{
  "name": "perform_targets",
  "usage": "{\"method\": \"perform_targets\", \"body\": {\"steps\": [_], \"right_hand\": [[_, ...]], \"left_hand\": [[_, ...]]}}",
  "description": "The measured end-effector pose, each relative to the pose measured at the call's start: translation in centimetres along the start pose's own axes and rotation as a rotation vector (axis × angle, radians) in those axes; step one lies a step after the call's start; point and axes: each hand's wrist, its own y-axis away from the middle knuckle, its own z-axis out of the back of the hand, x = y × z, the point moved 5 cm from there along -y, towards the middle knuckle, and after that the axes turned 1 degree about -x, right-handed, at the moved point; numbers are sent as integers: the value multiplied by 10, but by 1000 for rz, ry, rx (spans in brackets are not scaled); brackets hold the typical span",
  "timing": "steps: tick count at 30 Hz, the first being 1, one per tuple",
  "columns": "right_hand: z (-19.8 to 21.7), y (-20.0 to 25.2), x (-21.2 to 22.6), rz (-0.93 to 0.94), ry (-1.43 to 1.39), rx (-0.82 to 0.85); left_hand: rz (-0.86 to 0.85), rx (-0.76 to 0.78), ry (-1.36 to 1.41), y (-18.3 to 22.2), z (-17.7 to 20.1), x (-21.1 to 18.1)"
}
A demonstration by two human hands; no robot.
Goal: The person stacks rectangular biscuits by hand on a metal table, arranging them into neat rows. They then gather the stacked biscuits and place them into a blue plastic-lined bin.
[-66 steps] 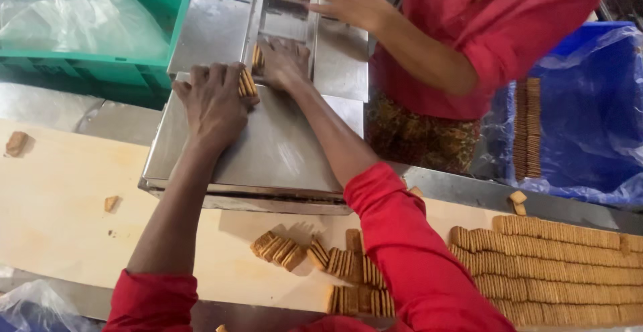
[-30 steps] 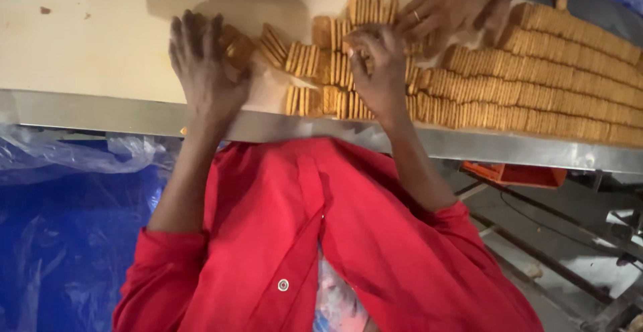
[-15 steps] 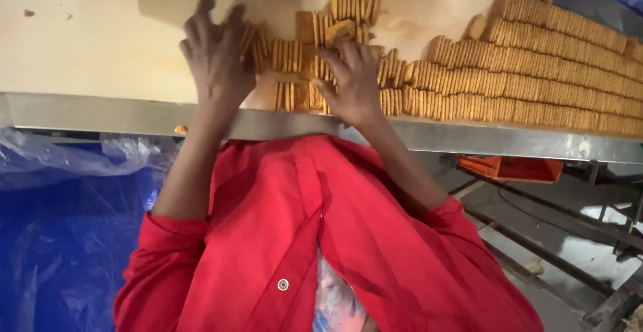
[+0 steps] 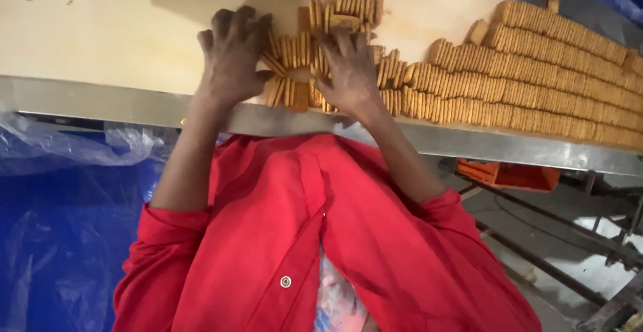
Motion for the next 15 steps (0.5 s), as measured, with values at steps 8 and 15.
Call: {"method": "perform_targets", "body": {"steps": [8,15], "right_hand": [[-9,-26,17,184,110,-96],[0,-41,42,220,1,-119]], "left_hand": [[145,47,-15,12,-7,2],[190,-55,21,19,11,1]]}}
